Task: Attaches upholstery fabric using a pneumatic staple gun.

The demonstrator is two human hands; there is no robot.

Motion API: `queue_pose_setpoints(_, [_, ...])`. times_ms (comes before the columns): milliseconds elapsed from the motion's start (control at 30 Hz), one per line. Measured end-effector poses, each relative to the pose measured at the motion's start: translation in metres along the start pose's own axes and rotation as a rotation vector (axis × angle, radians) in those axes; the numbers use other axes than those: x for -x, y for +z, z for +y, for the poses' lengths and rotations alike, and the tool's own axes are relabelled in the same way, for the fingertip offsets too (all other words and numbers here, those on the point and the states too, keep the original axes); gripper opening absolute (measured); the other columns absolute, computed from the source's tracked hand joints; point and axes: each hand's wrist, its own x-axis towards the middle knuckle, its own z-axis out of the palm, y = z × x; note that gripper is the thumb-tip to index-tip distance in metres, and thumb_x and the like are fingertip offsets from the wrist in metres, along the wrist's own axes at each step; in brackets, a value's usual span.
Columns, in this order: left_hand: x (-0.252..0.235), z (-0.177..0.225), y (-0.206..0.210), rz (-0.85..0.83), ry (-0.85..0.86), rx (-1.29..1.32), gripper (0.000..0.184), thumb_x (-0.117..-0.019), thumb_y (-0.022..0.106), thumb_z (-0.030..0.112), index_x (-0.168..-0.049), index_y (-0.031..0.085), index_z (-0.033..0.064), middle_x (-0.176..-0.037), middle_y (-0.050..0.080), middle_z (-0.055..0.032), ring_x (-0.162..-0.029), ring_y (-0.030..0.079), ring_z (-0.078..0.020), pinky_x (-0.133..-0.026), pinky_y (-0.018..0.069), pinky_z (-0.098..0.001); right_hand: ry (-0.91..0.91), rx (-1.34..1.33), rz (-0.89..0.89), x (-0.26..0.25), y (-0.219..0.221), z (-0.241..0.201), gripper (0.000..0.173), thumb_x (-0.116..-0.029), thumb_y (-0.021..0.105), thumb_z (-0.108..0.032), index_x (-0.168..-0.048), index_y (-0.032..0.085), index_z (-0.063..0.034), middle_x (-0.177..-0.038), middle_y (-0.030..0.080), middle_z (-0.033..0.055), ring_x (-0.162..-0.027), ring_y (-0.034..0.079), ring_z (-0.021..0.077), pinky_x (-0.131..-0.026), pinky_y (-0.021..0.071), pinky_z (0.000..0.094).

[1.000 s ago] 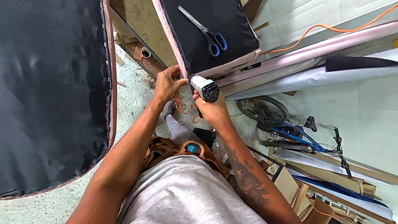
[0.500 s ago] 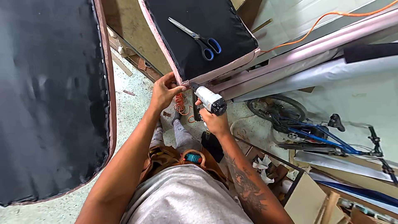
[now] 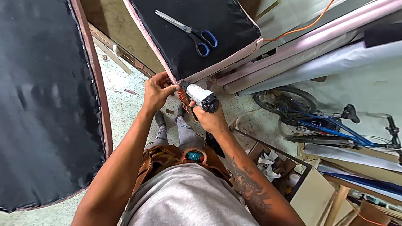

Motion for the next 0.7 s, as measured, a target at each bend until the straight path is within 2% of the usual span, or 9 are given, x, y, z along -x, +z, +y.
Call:
queue_pose_setpoints(167, [-0.001,-0.001,-0.003,0.01,-0.023,-0.062,0.052,-0.0837,0.087,0.021,-0.13,0.067,0.0077,-0.107,0.077,-0.0007,-0.055,0.064,-0.0116,-0.046,0.0553,-0.0285,0.08,0.019,-0.016,-0.003,0.001,-0.006,0.021,-0.0871,0.072,-0.013,-0.108,0.073,-0.0147,-0.095,0.076,-0.0042,-0.086,0.072,0.009,-0.074,0.0628,0.0343])
queue_pose_setpoints(267, [-0.007,-0.001,-0.008,0.003,-0.005,-0.127,0.049,-0.0831,0.087,0.026,-0.125,0.07,0.0097,-0.103,0.078,0.0011,-0.054,0.06,-0.0073,-0.046,0.0497,-0.0263,0.104,0.049,0.008,-0.007,0.004,-0.011,0.017,-0.0859,0.074,-0.017,-0.102,0.073,-0.0149,-0.089,0.074,-0.0024,-0.08,0.071,0.0102,-0.069,0.062,0.0363])
queue_pose_setpoints(333, [-0.005,-0.003,-0.007,-0.011,0.004,-0.143,0.048,-0.0832,0.087,0.026,-0.124,0.07,0.0093,-0.103,0.078,0.0015,-0.057,0.061,-0.0058,-0.048,0.0504,-0.0257,0.112,0.116,0.02,-0.005,0.003,-0.012,0.015,-0.0841,0.074,-0.02,-0.098,0.073,-0.0162,-0.085,0.071,-0.0016,-0.077,0.069,0.0111,-0.067,0.0603,0.0398])
queue_pose_setpoints(400, [-0.004,-0.003,-0.007,-0.022,0.018,-0.116,0.048,-0.0832,0.087,0.024,-0.125,0.068,0.0079,-0.105,0.078,0.0002,-0.06,0.064,-0.0074,-0.048,0.0519,-0.0258,0.119,0.143,0.006,-0.008,0.001,-0.013,0.015,-0.0836,0.075,-0.022,-0.099,0.073,-0.0179,-0.088,0.072,-0.0029,-0.081,0.07,0.0102,-0.071,0.061,0.0412])
queue_pose_setpoints(467, [-0.005,0.0,-0.009,-0.048,0.01,-0.107,0.049,-0.0837,0.087,0.024,-0.126,0.067,0.0082,-0.106,0.077,-0.0001,-0.063,0.067,-0.0091,-0.051,0.0545,-0.0269,0.095,0.109,-0.019,-0.008,-0.001,-0.01,0.018,-0.0852,0.074,-0.022,-0.103,0.074,-0.0186,-0.093,0.075,-0.0052,-0.086,0.072,0.0085,-0.075,0.0631,0.0395])
queue_pose_setpoints(533, [-0.002,0.003,-0.008,-0.071,0.006,-0.061,0.052,-0.0853,0.085,0.021,-0.13,0.064,0.0056,-0.11,0.076,-0.003,-0.068,0.071,-0.0143,-0.057,0.0615,-0.0317,0.053,0.011,-0.03,-0.004,-0.003,-0.004,0.02,-0.0871,0.071,-0.017,-0.107,0.073,-0.0159,-0.096,0.075,-0.003,-0.075,0.07,0.0116,-0.064,0.061,0.0367])
queue_pose_setpoints(567, [0.0,0.004,-0.008,-0.087,0.006,-0.017,0.055,-0.0866,0.083,0.019,-0.134,0.061,0.0031,-0.114,0.075,-0.0058,-0.076,0.074,-0.0186,-0.066,0.0653,-0.036,0.034,-0.053,-0.027,-0.002,-0.004,-0.002,0.023,-0.0873,0.07,-0.014,-0.11,0.073,-0.0135,-0.099,0.075,-0.0004,-0.066,0.068,0.0143,-0.057,0.0592,0.036])
queue_pose_setpoints(633, [0.003,0.006,-0.007,-0.091,-0.005,0.041,0.061,-0.087,0.083,0.019,-0.139,0.057,0.0003,-0.121,0.073,-0.0094,-0.091,0.075,-0.0242,-0.083,0.0657,-0.0425,0.02,-0.153,-0.012,0.006,-0.005,0.004,0.029,-0.0888,0.067,-0.011,-0.118,0.071,-0.0115,-0.105,0.075,0.0022,-0.06,0.066,0.017,-0.051,0.058,0.0354])
queue_pose_setpoints(700, [0.003,0.009,-0.001,-0.018,-0.035,0.002,0.068,-0.0832,0.087,0.029,-0.139,0.058,0.0023,-0.12,0.073,-0.0077,-0.097,0.075,-0.0228,-0.087,0.065,-0.0424,0.018,-0.232,0.034,0.018,-0.01,0.012,0.032,-0.0901,0.065,-0.009,-0.122,0.069,-0.0092,-0.106,0.075,0.0047,-0.058,0.064,0.0179,-0.049,0.0562,0.0352])
